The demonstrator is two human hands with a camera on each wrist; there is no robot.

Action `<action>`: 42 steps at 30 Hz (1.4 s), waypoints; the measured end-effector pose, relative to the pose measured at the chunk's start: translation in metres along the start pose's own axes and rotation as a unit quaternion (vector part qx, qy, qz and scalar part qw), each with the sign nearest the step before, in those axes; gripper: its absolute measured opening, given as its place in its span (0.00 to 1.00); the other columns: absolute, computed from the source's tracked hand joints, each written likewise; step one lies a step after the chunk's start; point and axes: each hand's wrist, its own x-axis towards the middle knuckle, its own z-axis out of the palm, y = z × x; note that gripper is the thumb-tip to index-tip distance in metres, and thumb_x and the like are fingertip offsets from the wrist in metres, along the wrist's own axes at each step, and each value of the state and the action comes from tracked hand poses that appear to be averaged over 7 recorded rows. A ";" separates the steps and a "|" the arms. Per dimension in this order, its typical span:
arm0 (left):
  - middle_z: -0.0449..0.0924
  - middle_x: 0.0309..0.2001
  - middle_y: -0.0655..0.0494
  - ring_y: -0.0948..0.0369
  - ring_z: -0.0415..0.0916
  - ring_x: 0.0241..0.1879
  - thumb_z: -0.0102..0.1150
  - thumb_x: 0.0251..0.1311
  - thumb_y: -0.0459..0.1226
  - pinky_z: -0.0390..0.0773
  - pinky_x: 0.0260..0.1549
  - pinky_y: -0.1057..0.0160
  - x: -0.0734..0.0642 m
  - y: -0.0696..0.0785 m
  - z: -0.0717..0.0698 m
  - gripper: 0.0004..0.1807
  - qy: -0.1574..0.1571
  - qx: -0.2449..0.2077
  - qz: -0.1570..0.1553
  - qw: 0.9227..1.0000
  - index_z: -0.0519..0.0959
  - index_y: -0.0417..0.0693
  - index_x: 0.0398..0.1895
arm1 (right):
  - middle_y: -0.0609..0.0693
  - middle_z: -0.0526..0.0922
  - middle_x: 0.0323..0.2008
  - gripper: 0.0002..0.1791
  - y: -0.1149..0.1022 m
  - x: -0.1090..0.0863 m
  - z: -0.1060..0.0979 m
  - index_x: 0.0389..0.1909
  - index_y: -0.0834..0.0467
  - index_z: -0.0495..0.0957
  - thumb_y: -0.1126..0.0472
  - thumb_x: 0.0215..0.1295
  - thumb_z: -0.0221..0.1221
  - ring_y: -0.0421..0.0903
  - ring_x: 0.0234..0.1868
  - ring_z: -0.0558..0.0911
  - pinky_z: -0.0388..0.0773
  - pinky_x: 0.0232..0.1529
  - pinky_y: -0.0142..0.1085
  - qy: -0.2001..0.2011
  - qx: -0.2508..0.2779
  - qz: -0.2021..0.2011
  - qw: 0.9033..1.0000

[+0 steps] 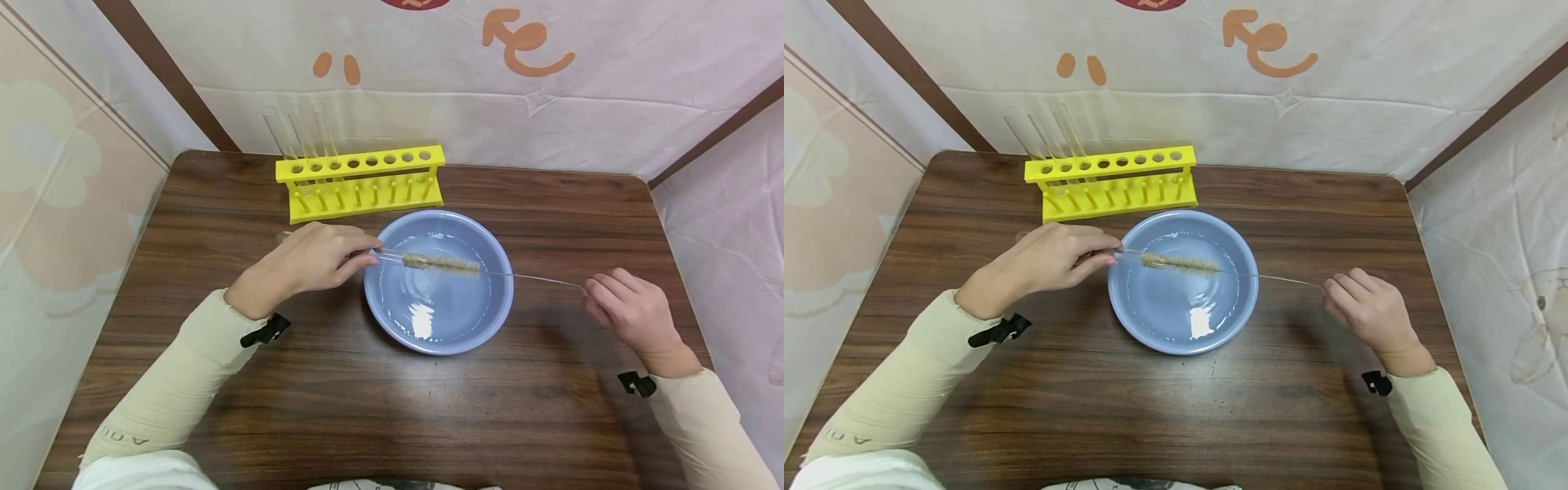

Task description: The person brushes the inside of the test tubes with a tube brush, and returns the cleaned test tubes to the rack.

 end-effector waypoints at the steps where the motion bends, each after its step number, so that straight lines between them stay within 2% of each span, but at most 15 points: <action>1: 0.87 0.46 0.56 0.63 0.83 0.37 0.58 0.73 0.46 0.83 0.38 0.55 0.000 0.000 0.000 0.16 0.002 0.002 0.001 1.000 0.85 0.46 0.53 | 0.56 0.78 0.20 0.18 0.001 -0.002 -0.002 0.24 0.66 0.76 0.63 0.75 0.50 0.51 0.18 0.72 0.68 0.14 0.45 -0.026 0.014 0.013 0.999; 4: 0.87 0.45 0.56 0.63 0.83 0.36 0.59 0.73 0.46 0.83 0.37 0.55 -0.001 -0.002 0.000 0.16 0.009 0.009 0.005 1.000 0.85 0.47 0.52 | 0.46 0.72 0.19 0.21 0.001 -0.007 -0.007 0.24 0.59 0.75 0.57 0.79 0.47 0.39 0.18 0.66 0.65 0.17 0.34 -0.112 0.077 0.068 0.988; 5: 0.87 0.45 0.56 0.63 0.83 0.36 0.59 0.72 0.46 0.83 0.37 0.55 -0.001 -0.003 0.000 0.16 0.012 0.011 0.006 1.000 0.85 0.47 0.52 | 0.42 0.70 0.19 0.20 0.001 -0.008 -0.010 0.24 0.55 0.75 0.56 0.79 0.48 0.36 0.19 0.64 0.63 0.18 0.31 -0.140 0.113 0.092 0.979; 7: 0.87 0.45 0.57 0.62 0.83 0.37 0.59 0.72 0.46 0.83 0.36 0.56 -0.001 -0.004 0.001 0.15 0.016 0.017 0.007 1.000 0.85 0.48 0.52 | 0.36 0.68 0.21 0.16 0.002 -0.009 -0.016 0.26 0.49 0.75 0.61 0.78 0.52 0.30 0.19 0.61 0.61 0.20 0.25 -0.187 0.191 0.149 0.952; 9: 0.87 0.45 0.57 0.63 0.83 0.36 0.59 0.73 0.46 0.83 0.36 0.56 -0.001 -0.004 0.002 0.15 0.018 0.020 0.010 1.000 0.85 0.48 0.52 | 0.34 0.70 0.22 0.17 0.003 -0.009 -0.021 0.27 0.47 0.75 0.71 0.73 0.56 0.28 0.18 0.61 0.61 0.20 0.22 -0.214 0.272 0.195 0.917; 12: 0.86 0.42 0.58 0.63 0.81 0.32 0.59 0.72 0.46 0.82 0.32 0.57 -0.001 -0.003 0.002 0.15 0.021 0.024 0.019 0.999 0.85 0.47 0.52 | 0.38 0.74 0.22 0.25 0.007 -0.010 -0.025 0.28 0.50 0.77 0.86 0.62 0.54 0.32 0.16 0.63 0.62 0.17 0.25 -0.228 0.401 0.242 0.854; 16: 0.85 0.37 0.59 0.65 0.76 0.27 0.60 0.72 0.45 0.78 0.26 0.60 -0.001 -0.002 0.002 0.15 0.030 0.032 0.033 0.998 0.86 0.47 0.51 | 0.48 0.72 0.20 0.25 0.013 -0.012 -0.024 0.28 0.59 0.74 0.89 0.64 0.40 0.41 0.16 0.65 0.62 0.16 0.31 -0.233 0.562 0.258 0.751; 18: 0.84 0.36 0.60 0.65 0.75 0.25 0.61 0.71 0.45 0.77 0.25 0.61 -0.001 -0.002 0.002 0.14 0.034 0.035 0.036 0.998 0.86 0.47 0.51 | 0.51 0.70 0.18 0.24 0.015 -0.012 -0.021 0.28 0.62 0.71 0.89 0.66 0.34 0.44 0.15 0.64 0.61 0.14 0.31 -0.238 0.617 0.263 0.703; 20: 0.83 0.35 0.60 0.65 0.74 0.25 0.61 0.71 0.44 0.76 0.24 0.61 -0.001 -0.002 0.002 0.14 0.035 0.033 0.036 0.998 0.86 0.46 0.51 | 0.52 0.67 0.17 0.24 0.015 -0.012 -0.017 0.27 0.62 0.69 0.88 0.67 0.31 0.45 0.14 0.62 0.59 0.13 0.31 -0.240 0.642 0.267 0.677; 21: 0.84 0.35 0.59 0.65 0.75 0.25 0.62 0.71 0.44 0.77 0.25 0.61 -0.001 -0.003 0.002 0.14 0.035 0.033 0.036 0.998 0.86 0.46 0.51 | 0.52 0.65 0.16 0.24 0.015 -0.012 -0.014 0.26 0.63 0.68 0.87 0.67 0.30 0.46 0.14 0.61 0.57 0.12 0.32 -0.240 0.647 0.270 0.671; 23: 0.84 0.36 0.59 0.64 0.76 0.27 0.62 0.71 0.44 0.78 0.26 0.60 -0.002 -0.003 0.002 0.15 0.035 0.031 0.034 0.998 0.86 0.46 0.51 | 0.52 0.62 0.16 0.24 0.013 -0.011 -0.010 0.25 0.62 0.67 0.86 0.69 0.30 0.47 0.13 0.59 0.56 0.12 0.33 -0.241 0.645 0.282 0.668; 31: 0.85 0.37 0.57 0.63 0.79 0.29 0.62 0.70 0.43 0.81 0.28 0.58 -0.001 -0.005 0.002 0.14 0.041 0.032 0.033 0.998 0.86 0.46 0.51 | 0.54 0.59 0.17 0.21 0.007 -0.003 -0.004 0.23 0.62 0.65 0.83 0.71 0.35 0.48 0.15 0.56 0.52 0.12 0.37 -0.228 0.613 0.320 0.685; 33: 0.85 0.37 0.58 0.63 0.79 0.28 0.62 0.70 0.43 0.80 0.28 0.58 -0.001 -0.005 0.002 0.13 0.043 0.034 0.033 0.998 0.85 0.47 0.51 | 0.53 0.59 0.16 0.21 0.004 0.001 -0.004 0.23 0.61 0.67 0.83 0.71 0.36 0.47 0.14 0.57 0.53 0.11 0.35 -0.230 0.596 0.317 0.701; 38: 0.84 0.37 0.57 0.63 0.77 0.28 0.60 0.72 0.43 0.80 0.28 0.58 0.001 -0.003 0.005 0.15 0.035 0.026 0.039 0.998 0.85 0.45 0.53 | 0.52 0.61 0.15 0.22 -0.005 0.014 0.004 0.25 0.56 0.72 0.83 0.71 0.42 0.45 0.14 0.60 0.59 0.13 0.31 -0.250 0.536 0.292 0.751; 42: 0.83 0.36 0.57 0.63 0.76 0.27 0.61 0.71 0.43 0.80 0.28 0.58 0.001 -0.002 0.006 0.15 0.038 0.022 0.040 0.998 0.85 0.44 0.53 | 0.50 0.62 0.16 0.22 -0.012 0.023 0.011 0.26 0.55 0.73 0.83 0.70 0.44 0.43 0.15 0.62 0.60 0.16 0.32 -0.239 0.519 0.283 0.770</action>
